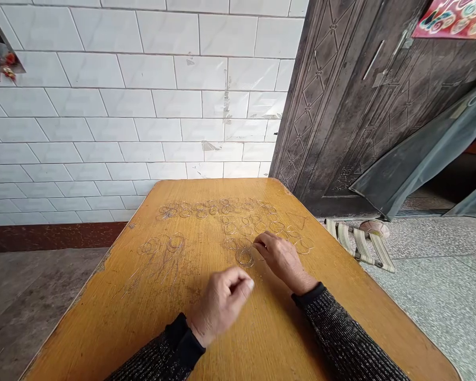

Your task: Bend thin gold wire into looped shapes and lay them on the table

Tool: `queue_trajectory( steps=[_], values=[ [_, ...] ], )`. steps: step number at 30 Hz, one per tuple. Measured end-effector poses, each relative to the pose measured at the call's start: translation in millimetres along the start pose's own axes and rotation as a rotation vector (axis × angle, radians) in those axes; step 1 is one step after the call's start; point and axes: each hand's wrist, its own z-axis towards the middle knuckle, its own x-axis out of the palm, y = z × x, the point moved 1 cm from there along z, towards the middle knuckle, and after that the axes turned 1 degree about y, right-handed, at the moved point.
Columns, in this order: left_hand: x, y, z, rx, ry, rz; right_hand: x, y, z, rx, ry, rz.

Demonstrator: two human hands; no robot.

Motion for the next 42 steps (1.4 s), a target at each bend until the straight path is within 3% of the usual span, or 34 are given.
queue_trajectory(
  steps=[3, 6, 9, 12, 16, 20, 29, 42],
  values=[
    [-8, 7, 8, -0.257, -0.191, -0.307, -5, 11, -7, -0.076, -0.098, 0.13],
    [-10, 13, 13, -0.336, -0.209, -0.495, -5, 27, -15, -0.183, -0.09, 0.205],
    [-10, 15, 13, -0.338, -0.148, -0.566, -3, 38, -22, -0.257, -0.063, 0.273],
    [-10, 16, 13, -0.334, -0.178, -0.584, -2, 38, -24, -0.264, -0.125, 0.466],
    [-11, 17, 13, -0.352, -0.251, -0.649, 1, 31, -21, -0.088, -0.228, 0.744],
    [-12, 15, 14, -0.345, -0.279, -0.717, 7, 27, -18, 0.037, -0.128, 0.906],
    [-12, 13, 12, -0.335, -0.26, -0.715, 13, 31, -17, 0.015, 0.093, 1.102],
    [-11, 16, 12, -0.365, -0.216, -0.698, 11, 36, -17, 0.039, 0.093, 1.142]
  ],
)
